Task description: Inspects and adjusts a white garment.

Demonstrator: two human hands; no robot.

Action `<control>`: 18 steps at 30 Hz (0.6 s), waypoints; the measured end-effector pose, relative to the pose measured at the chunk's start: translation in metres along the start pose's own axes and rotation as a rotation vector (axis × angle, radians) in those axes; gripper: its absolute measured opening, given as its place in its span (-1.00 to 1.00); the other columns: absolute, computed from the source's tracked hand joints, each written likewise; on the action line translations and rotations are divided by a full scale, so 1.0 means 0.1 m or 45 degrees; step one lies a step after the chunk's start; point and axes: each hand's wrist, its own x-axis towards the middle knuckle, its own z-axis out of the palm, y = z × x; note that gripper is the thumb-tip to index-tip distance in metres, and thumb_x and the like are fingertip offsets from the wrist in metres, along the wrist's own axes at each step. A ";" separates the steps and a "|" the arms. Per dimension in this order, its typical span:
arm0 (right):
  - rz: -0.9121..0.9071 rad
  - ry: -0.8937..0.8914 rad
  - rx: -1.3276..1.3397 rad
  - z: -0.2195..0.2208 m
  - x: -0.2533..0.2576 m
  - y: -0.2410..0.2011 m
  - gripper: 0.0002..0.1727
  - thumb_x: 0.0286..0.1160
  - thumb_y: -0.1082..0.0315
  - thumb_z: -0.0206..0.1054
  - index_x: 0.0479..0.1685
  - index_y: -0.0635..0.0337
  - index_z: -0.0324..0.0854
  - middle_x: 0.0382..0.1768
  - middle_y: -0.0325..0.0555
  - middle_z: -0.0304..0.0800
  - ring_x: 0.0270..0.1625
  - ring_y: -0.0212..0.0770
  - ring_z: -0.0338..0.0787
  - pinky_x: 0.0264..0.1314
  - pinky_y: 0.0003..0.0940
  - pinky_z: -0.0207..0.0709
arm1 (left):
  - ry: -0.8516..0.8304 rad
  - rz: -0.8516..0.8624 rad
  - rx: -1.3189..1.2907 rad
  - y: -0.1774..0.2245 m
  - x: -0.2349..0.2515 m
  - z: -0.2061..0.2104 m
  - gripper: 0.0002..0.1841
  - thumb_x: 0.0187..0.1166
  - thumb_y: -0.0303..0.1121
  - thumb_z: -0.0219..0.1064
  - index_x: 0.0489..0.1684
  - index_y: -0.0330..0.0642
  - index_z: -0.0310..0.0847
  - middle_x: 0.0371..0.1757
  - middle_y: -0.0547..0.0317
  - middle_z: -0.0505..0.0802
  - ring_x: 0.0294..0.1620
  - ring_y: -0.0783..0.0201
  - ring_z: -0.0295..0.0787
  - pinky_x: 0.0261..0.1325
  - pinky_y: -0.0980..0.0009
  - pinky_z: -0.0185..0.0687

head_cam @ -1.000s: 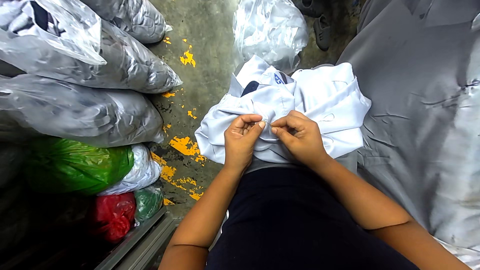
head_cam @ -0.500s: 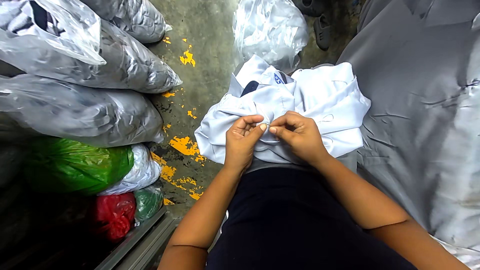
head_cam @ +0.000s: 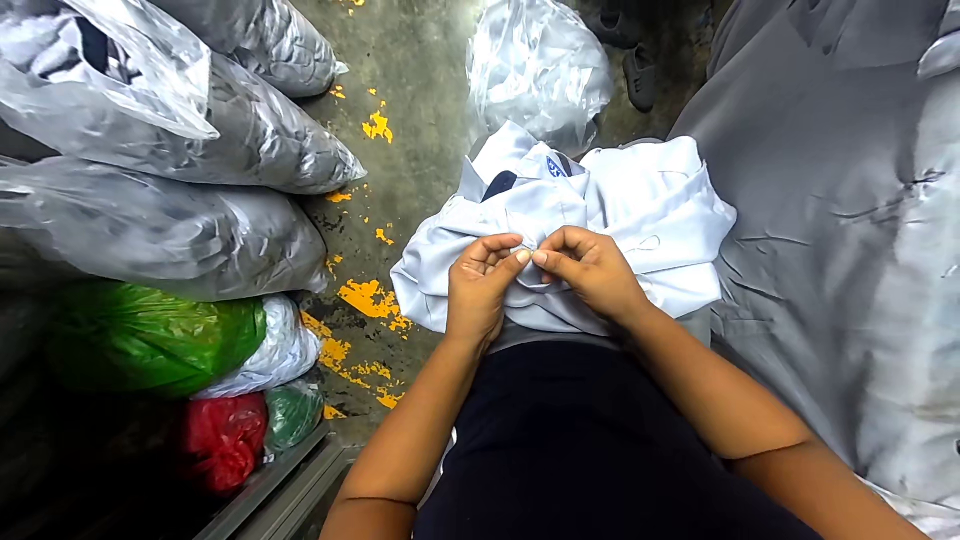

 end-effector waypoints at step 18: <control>0.375 0.077 0.317 0.02 -0.01 -0.06 -0.85 0.71 0.45 0.22 -0.15 0.19 0.71 -0.45 -0.31 0.72 -0.51 -0.53 0.61 -0.44 -0.65 0.53 | -0.067 0.119 0.077 -0.08 -0.05 -0.01 -0.60 0.86 -0.34 -0.06 0.18 -0.29 0.74 0.12 0.22 0.88 0.11 0.41 0.80 0.32 0.37 0.67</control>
